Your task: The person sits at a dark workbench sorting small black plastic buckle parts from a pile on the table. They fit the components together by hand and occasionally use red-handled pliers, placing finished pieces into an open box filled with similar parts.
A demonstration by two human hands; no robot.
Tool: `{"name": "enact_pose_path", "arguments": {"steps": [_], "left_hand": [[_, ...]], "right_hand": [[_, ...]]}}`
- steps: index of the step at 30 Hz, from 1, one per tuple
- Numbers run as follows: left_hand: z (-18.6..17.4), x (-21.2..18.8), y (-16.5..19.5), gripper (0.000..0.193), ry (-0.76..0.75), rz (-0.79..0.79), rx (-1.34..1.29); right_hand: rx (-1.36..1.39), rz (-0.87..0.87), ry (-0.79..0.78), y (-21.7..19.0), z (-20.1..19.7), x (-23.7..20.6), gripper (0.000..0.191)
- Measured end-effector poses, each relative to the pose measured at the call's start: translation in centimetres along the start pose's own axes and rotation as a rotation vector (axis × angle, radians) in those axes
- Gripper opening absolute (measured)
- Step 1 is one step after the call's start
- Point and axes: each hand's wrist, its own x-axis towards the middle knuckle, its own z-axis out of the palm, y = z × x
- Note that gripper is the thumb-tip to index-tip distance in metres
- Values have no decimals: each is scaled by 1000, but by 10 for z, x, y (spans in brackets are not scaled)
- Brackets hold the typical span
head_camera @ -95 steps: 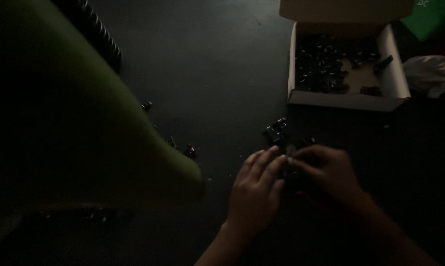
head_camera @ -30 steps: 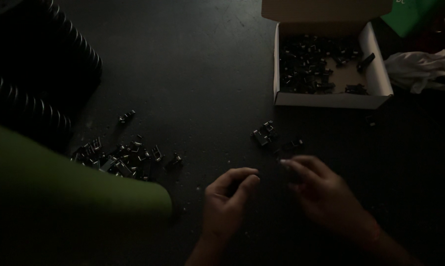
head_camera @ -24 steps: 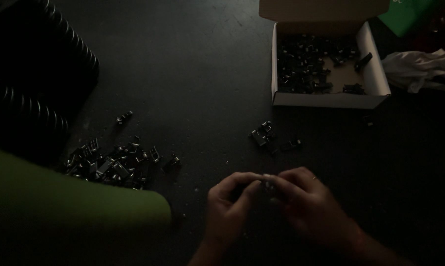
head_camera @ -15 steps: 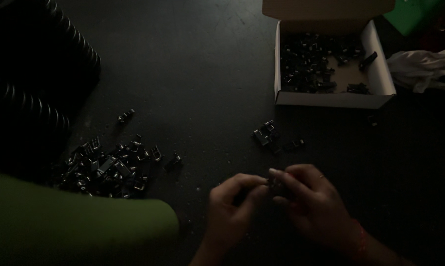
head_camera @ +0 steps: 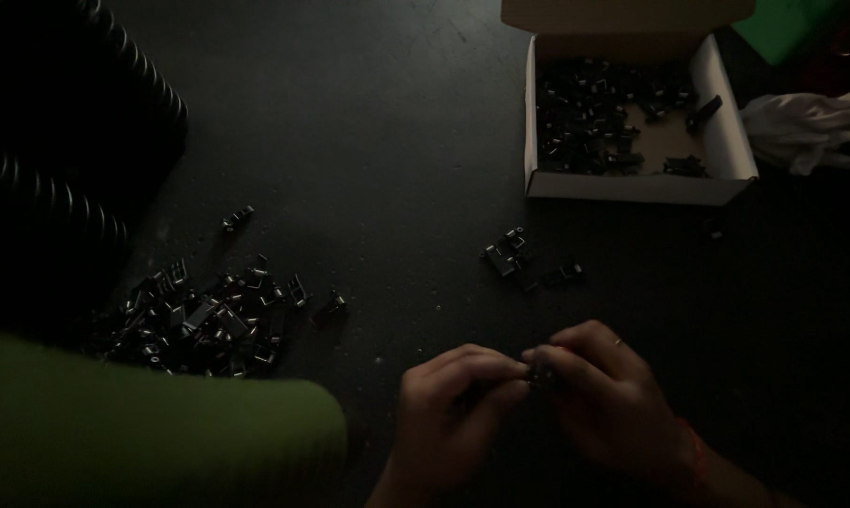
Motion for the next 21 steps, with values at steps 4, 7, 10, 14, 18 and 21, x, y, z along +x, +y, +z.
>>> {"name": "enact_pose_path", "arguments": {"steps": [4,7,10,14,18,21], "left_hand": [[0,0,5,6,17,15,-9],[0,3,4,7,4,11,-22],[0,4,-1,7,1,-11,-30],[-1,5,-6,7,-19,4,-61],[-1,5,-8,7,-21,-27,-88],[-2,7,-8,7,-22,-55,-78]], "right_hand": [[24,-32,32,-1,0,0,30],[5,-41,45,0,0,2,32],[-21,-39,57,1,1,3,32],[-35,-38,73,4,3,2,32],[-45,-84,82,8,5,1,33],[-50,-40,78,10,7,1,33]]}}
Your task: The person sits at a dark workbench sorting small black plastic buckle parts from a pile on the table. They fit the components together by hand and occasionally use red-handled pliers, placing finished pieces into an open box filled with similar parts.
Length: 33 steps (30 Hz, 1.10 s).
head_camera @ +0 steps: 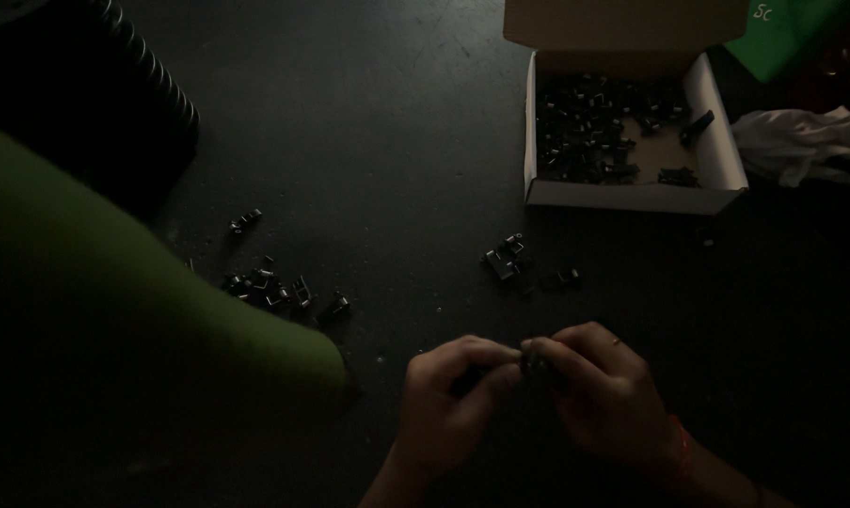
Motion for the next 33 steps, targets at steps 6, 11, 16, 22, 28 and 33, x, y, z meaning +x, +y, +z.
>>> {"name": "enact_pose_path", "arguments": {"steps": [6,11,16,22,28,33], "left_hand": [[2,1,-1,11,65,-225,-80],[-1,6,-5,15,243,-528,-325],[-1,9,-3,19,193,-642,-546],[8,12,3,34,-16,-1007,-506],[18,13,-1,32,55,-918,-598],[9,24,-3,38,495,-878,-702]], "right_hand": [[70,176,-164,5,-2,2,35],[-165,87,-319,19,-12,10,59],[-196,102,-343,25,-14,12,63],[381,432,-258,17,-9,2,26],[674,564,-141,20,-4,9,14],[672,680,-56,12,-4,9,16]]}}
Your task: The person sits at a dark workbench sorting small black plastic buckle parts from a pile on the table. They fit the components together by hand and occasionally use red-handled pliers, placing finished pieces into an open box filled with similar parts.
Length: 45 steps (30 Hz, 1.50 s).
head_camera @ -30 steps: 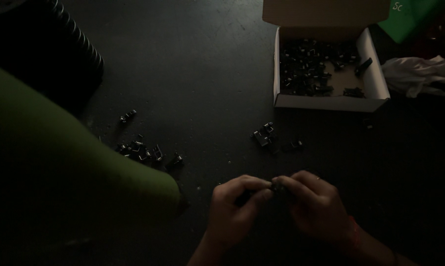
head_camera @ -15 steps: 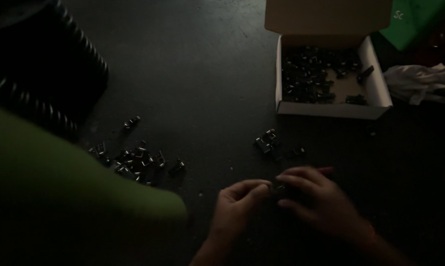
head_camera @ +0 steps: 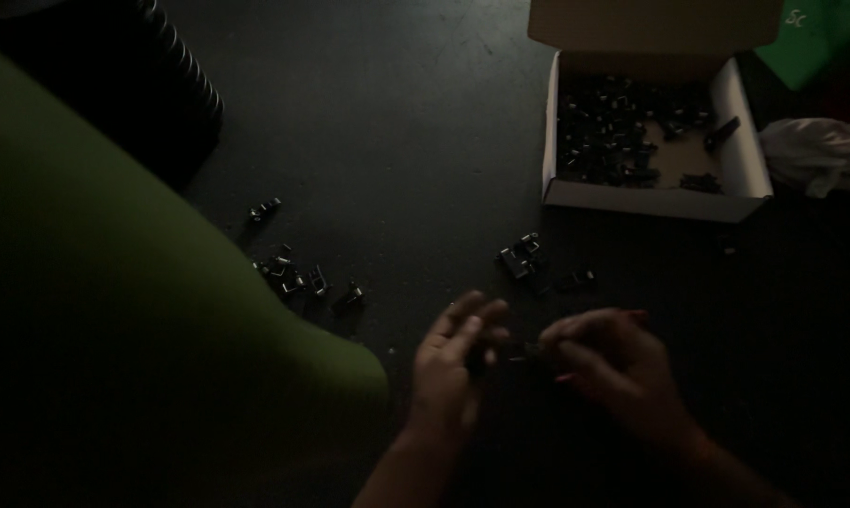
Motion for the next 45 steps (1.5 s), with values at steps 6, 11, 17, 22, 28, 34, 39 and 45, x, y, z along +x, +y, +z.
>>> {"name": "enact_pose_path", "arguments": {"steps": [6,11,17,22,28,34,39,45], "left_hand": [[14,-8,-12,44,-96,-23,-137],[7,-16,-31,46,-193,194,319],[0,-9,-33,28,-64,298,382],[-4,-5,-24,28,-90,376,140],[-2,-11,-18,32,-107,246,286],[2,-17,-15,31,-125,165,340],[-2,-16,-18,29,-207,236,351],[-9,-11,-25,24,-247,658,705]], "right_hand": [[-202,25,-156,11,29,-6,21],[-252,-175,-104,24,25,-13,15],[-81,-107,-146,15,22,-13,18],[-14,-57,22,1,10,-9,21],[42,-53,70,-1,5,-6,20],[-29,-168,54,1,3,-9,19],[-193,-383,120,0,5,-9,16],[-155,-151,5,-1,-2,-6,10]]}}
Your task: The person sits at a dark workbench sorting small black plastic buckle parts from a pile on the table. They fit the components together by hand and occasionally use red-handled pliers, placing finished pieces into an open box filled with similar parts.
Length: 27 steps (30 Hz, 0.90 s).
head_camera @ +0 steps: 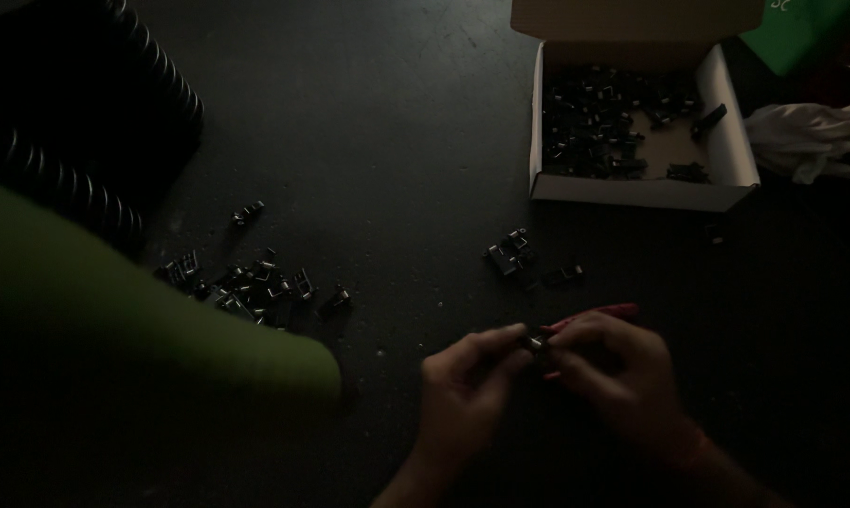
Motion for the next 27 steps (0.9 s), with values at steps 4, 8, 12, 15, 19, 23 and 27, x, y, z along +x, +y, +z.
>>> {"name": "enact_pose_path", "arguments": {"steps": [4,8,12,15,19,23,27], "left_hand": [[1,-1,-3,21,29,188,78],[0,1,-6,18,34,226,138],[-2,1,-10,17,9,300,156],[-1,1,-12,18,-2,377,157],[-3,3,-9,15,-44,461,204],[-4,1,-1,18,-42,192,124],[0,-2,5,22,-20,-103,-28]], "right_hand": [[295,357,-32,2,-4,0,12],[310,327,-114,5,-6,6,12],[336,216,-151,10,-9,7,11],[307,358,-148,14,-11,5,6],[460,229,-210,20,-12,6,4],[212,-74,-202,20,-12,2,10],[-181,-409,-77,17,-5,-1,11]]}}
